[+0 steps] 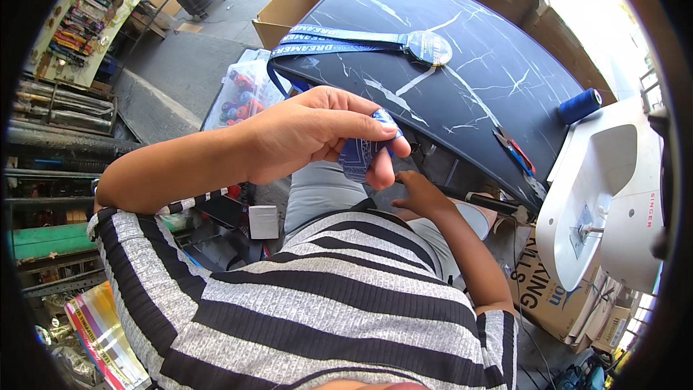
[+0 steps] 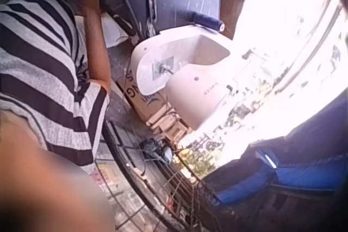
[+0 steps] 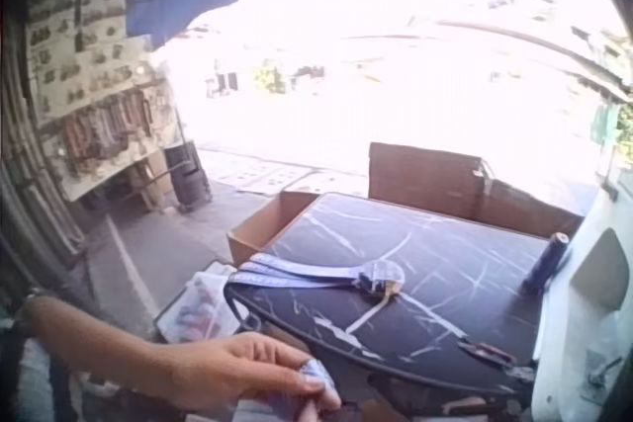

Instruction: The person assembles a medal by attaching a circular badge to a blue ribbon using pliers to crimp a metal fastener. They then fold the ribbon and place the finished medal into a plastic display case.

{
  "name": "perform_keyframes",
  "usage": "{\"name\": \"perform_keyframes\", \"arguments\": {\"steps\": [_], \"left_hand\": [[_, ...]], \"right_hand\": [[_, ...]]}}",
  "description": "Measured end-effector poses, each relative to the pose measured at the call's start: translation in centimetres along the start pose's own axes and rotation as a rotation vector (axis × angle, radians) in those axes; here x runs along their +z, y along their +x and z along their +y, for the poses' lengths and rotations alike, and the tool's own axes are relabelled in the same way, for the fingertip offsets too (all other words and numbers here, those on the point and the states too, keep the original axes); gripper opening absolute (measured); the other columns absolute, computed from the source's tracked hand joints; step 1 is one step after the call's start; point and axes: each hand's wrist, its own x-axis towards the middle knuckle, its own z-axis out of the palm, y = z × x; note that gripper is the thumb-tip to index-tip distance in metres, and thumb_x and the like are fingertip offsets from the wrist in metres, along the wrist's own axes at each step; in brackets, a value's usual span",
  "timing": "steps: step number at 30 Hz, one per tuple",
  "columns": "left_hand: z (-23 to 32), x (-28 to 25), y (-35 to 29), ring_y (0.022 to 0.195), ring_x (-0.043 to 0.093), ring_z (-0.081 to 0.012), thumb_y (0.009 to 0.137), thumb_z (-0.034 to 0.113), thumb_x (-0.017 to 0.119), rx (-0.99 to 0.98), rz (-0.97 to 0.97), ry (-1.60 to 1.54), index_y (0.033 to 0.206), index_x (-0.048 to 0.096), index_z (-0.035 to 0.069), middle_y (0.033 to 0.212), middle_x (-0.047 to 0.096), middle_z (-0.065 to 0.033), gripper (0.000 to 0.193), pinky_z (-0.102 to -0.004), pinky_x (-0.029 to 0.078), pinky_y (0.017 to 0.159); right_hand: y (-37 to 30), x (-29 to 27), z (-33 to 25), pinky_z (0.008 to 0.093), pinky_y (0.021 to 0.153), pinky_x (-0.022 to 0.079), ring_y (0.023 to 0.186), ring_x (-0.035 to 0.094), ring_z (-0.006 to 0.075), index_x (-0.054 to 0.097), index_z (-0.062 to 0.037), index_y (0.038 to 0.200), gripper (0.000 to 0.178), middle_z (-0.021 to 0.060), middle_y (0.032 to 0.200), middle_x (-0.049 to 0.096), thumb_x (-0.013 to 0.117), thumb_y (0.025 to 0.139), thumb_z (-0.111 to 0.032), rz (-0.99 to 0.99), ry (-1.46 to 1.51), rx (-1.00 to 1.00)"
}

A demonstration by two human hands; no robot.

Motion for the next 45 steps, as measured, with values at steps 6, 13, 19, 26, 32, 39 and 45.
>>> {"name": "perform_keyframes", "arguments": {"steps": [6,13,19,26,32,39,45], "left_hand": [[-1.3,-0.1,0.3,0.076,0.071,-0.0165,0.106,0.026,0.050,0.006,-0.022,-0.042,0.110,0.068,-0.001,0.075,0.070,-0.0071,0.032,-0.0301,0.056,0.083],[-2.5,0.3,0.4,0.072,0.070,-0.0150,0.102,0.026,0.056,-0.019,-0.013,-0.066,0.109,0.068,0.002,0.084,0.073,-0.0086,0.028,-0.0276,0.055,0.074],[-2.9,-0.5,0.1,0.078,0.071,-0.0146,0.098,0.028,0.063,-0.002,0.129,-0.118,0.116,0.066,0.000,0.092,0.074,-0.0101,0.034,-0.0271,0.055,0.078],[-3.3,-0.5,1.4,0.089,0.073,-0.0159,0.096,0.049,0.065,0.034,0.230,-0.163,0.122,0.062,-0.001,0.107,0.073,-0.0126,0.057,-0.0295,0.058,0.088],[-3.4,-1.1,2.0,0.092,0.074,-0.0138,0.097,0.044,0.067,0.139,0.380,-0.229,0.110,0.071,0.005,0.108,0.075,-0.0110,0.042,-0.0286,0.059,0.084],[-2.8,-1.9,0.5,0.093,0.074,-0.0130,0.101,0.031,0.063,0.146,0.392,-0.071,0.108,0.071,0.008,0.108,0.076,-0.0096,0.026,-0.0295,0.059,0.085],[-2.4,-2.1,0.2,0.087,0.073,-0.0097,0.098,0.030,0.069,0.187,0.429,-0.034,0.107,0.072,0.007,0.100,0.077,-0.0069,0.025,-0.0280,0.058,0.084]], "right_hand": [[-0.4,-15.1,-9.0,0.0323,0.071,0.052,0.075,0.066,0.0196,0.067,0.0023,0.094,0.015,0.0120,0.082,0.068,0.067,0.088,-0.011,0.169,0.226,-0.417],[11.4,-20.0,-7.2,0.0421,0.104,0.048,0.128,0.058,0.0332,0.057,-0.0089,0.138,0.081,0.0187,0.136,0.061,0.086,0.072,-0.045,0.457,-0.413,0.041],[11.3,-21.8,-6.4,0.0430,0.099,0.051,0.119,0.063,0.0318,0.058,-0.0063,0.138,0.094,0.0206,0.127,0.066,0.093,0.060,-0.045,0.387,-0.279,0.017],[4.2,-19.6,-11.9,0.0380,0.096,0.055,0.109,0.067,0.0270,0.064,-0.0047,0.127,0.076,0.0126,0.116,0.065,0.094,0.064,-0.035,0.643,-0.098,-0.266],[-3.0,-13.1,-14.1,0.0402,0.091,0.052,0.101,0.065,0.0295,0.053,-0.0054,0.114,0.073,0.0129,0.107,0.061,0.096,0.061,-0.033,0.423,0.285,-0.232],[-3.0,-4.4,-6.3,0.0404,0.091,0.048,0.104,0.061,0.0328,0.048,-0.0036,0.116,0.074,0.0183,0.110,0.059,0.094,0.065,-0.032,0.195,0.254,-0.015],[0.9,4.2,3.0,0.0430,0.093,0.048,0.110,0.059,0.0379,0.048,-0.0055,0.116,0.073,0.0205,0.114,0.057,0.093,0.061,-0.022,0.059,0.169,-0.035]]}}
